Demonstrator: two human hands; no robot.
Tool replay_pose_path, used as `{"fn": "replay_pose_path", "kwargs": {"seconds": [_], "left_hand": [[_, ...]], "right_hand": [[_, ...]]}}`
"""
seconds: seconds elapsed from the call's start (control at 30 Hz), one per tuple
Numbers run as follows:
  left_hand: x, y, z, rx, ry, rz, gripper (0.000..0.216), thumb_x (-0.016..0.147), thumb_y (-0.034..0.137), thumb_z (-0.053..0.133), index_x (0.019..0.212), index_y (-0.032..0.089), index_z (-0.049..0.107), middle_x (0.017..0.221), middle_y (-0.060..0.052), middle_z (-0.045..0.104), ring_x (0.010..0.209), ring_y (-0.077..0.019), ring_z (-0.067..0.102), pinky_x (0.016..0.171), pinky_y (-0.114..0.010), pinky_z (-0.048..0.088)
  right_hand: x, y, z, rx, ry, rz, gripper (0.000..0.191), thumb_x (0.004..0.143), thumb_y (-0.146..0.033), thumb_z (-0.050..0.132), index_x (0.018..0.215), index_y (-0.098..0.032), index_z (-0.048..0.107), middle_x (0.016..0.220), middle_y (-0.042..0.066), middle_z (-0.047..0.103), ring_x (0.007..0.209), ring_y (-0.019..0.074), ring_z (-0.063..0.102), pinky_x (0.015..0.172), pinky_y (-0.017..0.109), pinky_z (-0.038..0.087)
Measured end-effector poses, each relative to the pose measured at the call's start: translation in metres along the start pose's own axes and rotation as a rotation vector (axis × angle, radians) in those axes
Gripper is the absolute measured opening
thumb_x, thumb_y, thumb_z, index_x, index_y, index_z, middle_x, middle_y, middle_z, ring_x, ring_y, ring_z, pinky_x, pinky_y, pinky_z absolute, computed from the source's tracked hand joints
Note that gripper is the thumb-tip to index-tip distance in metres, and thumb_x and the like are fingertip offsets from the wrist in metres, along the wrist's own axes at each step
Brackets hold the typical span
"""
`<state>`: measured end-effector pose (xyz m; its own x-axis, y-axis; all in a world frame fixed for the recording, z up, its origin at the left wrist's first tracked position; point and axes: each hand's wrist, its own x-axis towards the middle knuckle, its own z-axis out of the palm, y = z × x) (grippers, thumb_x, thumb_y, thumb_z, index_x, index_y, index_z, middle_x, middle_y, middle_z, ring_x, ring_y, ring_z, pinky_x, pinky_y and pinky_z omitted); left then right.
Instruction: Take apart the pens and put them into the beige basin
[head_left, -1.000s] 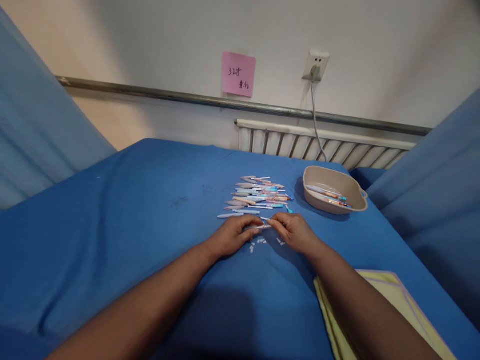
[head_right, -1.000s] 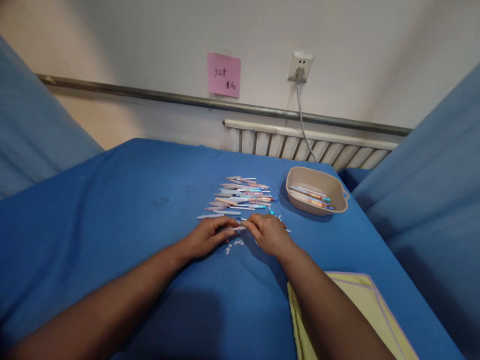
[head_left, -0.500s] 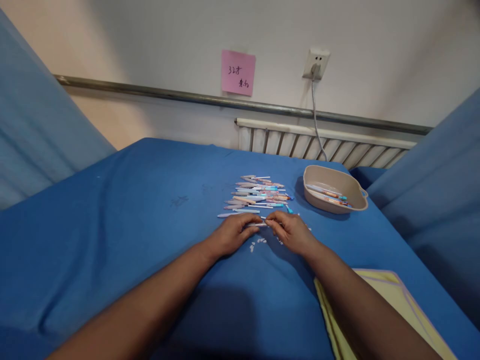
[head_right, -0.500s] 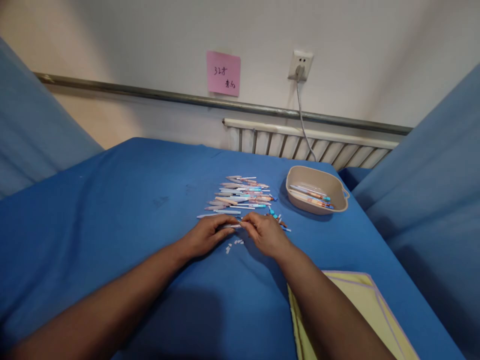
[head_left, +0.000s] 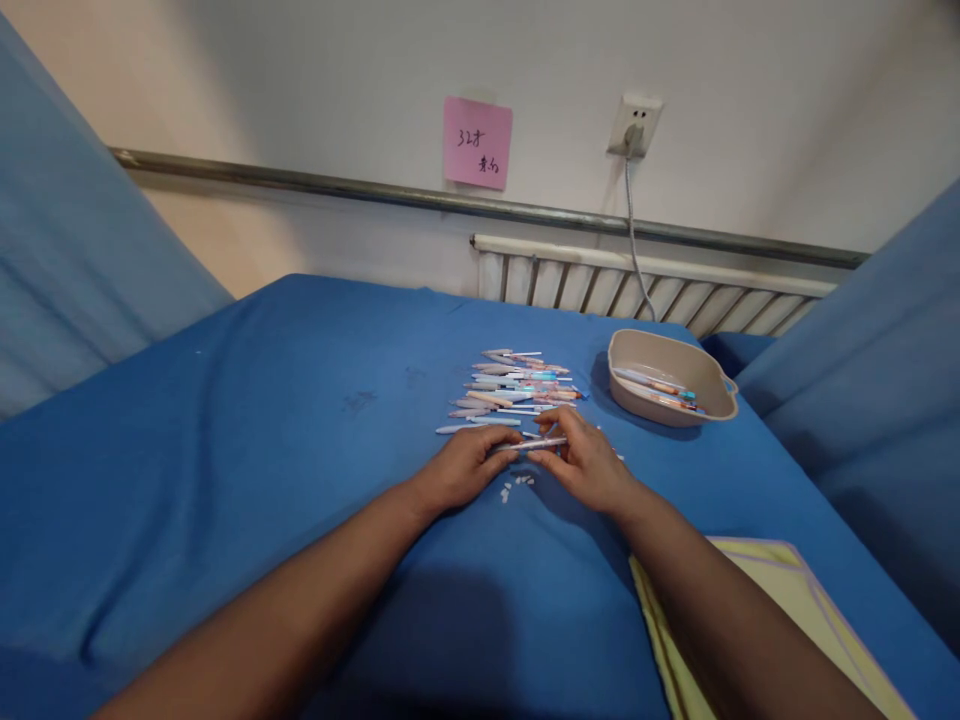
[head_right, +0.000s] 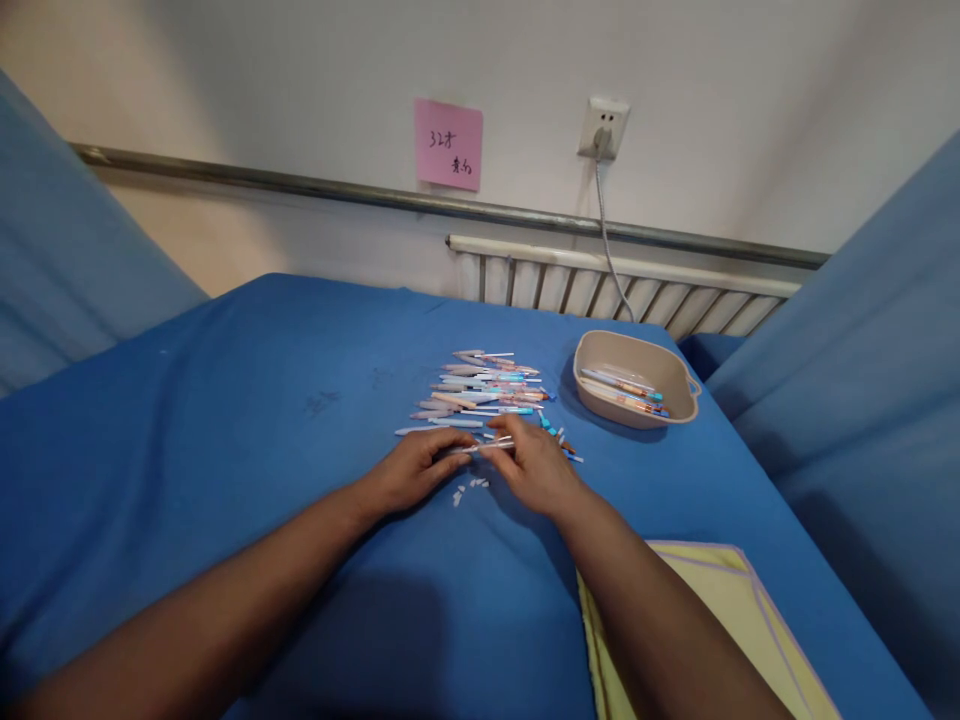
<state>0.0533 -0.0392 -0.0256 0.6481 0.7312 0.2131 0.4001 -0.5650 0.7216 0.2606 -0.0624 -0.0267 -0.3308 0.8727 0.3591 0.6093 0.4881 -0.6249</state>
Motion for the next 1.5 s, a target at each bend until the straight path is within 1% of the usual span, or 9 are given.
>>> {"fn": "replay_pose_path", "kwargs": {"seconds": [0.07, 0.2, 0.53, 0.63, 0.77, 0.97, 1.27, 1.37, 1.5], "left_hand": [[0.001, 0.000, -0.001, -0.008, -0.010, -0.010, 0.022, 0.090, 0.028, 0.046, 0.103, 0.019, 0.062, 0.096, -0.003, 0.067, 0.089, -0.0172, 0.060, 0.081, -0.027, 0.044], [0.001, 0.000, -0.002, -0.038, -0.007, -0.031, 0.022, 0.089, 0.028, 0.047, 0.102, 0.019, 0.062, 0.096, -0.003, 0.067, 0.089, -0.0174, 0.060, 0.081, -0.027, 0.045], [-0.001, 0.004, 0.001, 0.034, -0.034, 0.010, 0.023, 0.089, 0.030, 0.049, 0.105, 0.021, 0.063, 0.099, -0.003, 0.067, 0.091, -0.0174, 0.061, 0.082, -0.027, 0.044], [0.001, 0.003, -0.001, 0.028, 0.005, -0.011, 0.025, 0.091, 0.032, 0.045, 0.102, 0.019, 0.062, 0.095, -0.003, 0.067, 0.087, -0.0171, 0.061, 0.079, -0.027, 0.044], [0.001, 0.006, -0.002, 0.038, -0.012, -0.017, 0.027, 0.093, 0.033, 0.041, 0.104, 0.020, 0.061, 0.096, -0.003, 0.067, 0.088, -0.0171, 0.060, 0.079, -0.027, 0.043], [-0.003, 0.010, -0.003, 0.100, 0.064, -0.085, 0.027, 0.088, 0.040, 0.049, 0.104, 0.020, 0.056, 0.091, -0.001, 0.064, 0.082, -0.0167, 0.058, 0.073, -0.027, 0.042], [0.002, 0.015, -0.006, 0.063, -0.026, -0.113, 0.031, 0.093, 0.039, 0.035, 0.092, 0.019, 0.059, 0.079, 0.000, 0.061, 0.073, -0.0151, 0.054, 0.068, -0.025, 0.040], [0.001, 0.013, -0.006, 0.050, 0.039, -0.122, 0.027, 0.088, 0.041, 0.044, 0.098, 0.019, 0.056, 0.084, 0.000, 0.061, 0.075, -0.0154, 0.054, 0.069, -0.025, 0.040], [0.002, 0.009, -0.008, 0.090, 0.027, -0.163, 0.033, 0.092, 0.041, 0.035, 0.080, 0.019, 0.055, 0.070, 0.002, 0.056, 0.067, -0.0142, 0.052, 0.062, -0.024, 0.037]], "right_hand": [[0.000, -0.001, -0.002, 0.015, 0.028, -0.079, 0.022, 0.085, -0.027, 0.056, 0.105, -0.020, 0.053, 0.097, 0.007, 0.061, 0.088, 0.0192, 0.058, 0.075, 0.031, 0.046], [0.002, 0.000, -0.005, 0.027, 0.034, -0.178, 0.006, 0.088, -0.019, 0.050, 0.090, -0.019, 0.056, 0.086, 0.005, 0.058, 0.083, 0.0178, 0.056, 0.074, 0.029, 0.045], [0.000, -0.003, 0.002, -0.062, 0.027, 0.056, 0.014, 0.090, -0.031, 0.049, 0.098, -0.021, 0.055, 0.076, 0.002, 0.064, 0.068, 0.0168, 0.060, 0.066, 0.028, 0.043], [-0.001, -0.004, -0.002, -0.001, 0.052, -0.069, 0.016, 0.086, -0.029, 0.056, 0.099, -0.020, 0.054, 0.092, 0.006, 0.062, 0.083, 0.0186, 0.059, 0.072, 0.030, 0.045], [0.000, -0.003, -0.006, 0.038, 0.036, -0.201, 0.008, 0.088, -0.020, 0.050, 0.093, -0.020, 0.057, 0.089, 0.007, 0.060, 0.085, 0.0182, 0.057, 0.074, 0.030, 0.046], [0.000, -0.007, -0.004, 0.038, 0.064, -0.087, 0.008, 0.088, -0.025, 0.053, 0.090, -0.020, 0.060, 0.081, 0.003, 0.064, 0.078, 0.0170, 0.060, 0.070, 0.028, 0.044], [-0.001, -0.011, -0.004, 0.085, 0.034, -0.010, 0.017, 0.091, -0.032, 0.047, 0.091, -0.019, 0.058, 0.081, 0.002, 0.065, 0.071, 0.0147, 0.060, 0.067, 0.026, 0.042], [-0.002, -0.011, -0.003, 0.173, 0.006, 0.036, 0.021, 0.094, -0.034, 0.041, 0.095, -0.020, 0.056, 0.070, -0.001, 0.063, 0.066, 0.0142, 0.059, 0.066, 0.027, 0.042], [0.000, -0.002, 0.002, 0.466, 0.044, 0.149, 0.035, 0.095, -0.047, 0.032, 0.100, -0.020, 0.054, 0.068, 0.000, 0.058, 0.061, 0.0149, 0.058, 0.058, 0.027, 0.044]]}}
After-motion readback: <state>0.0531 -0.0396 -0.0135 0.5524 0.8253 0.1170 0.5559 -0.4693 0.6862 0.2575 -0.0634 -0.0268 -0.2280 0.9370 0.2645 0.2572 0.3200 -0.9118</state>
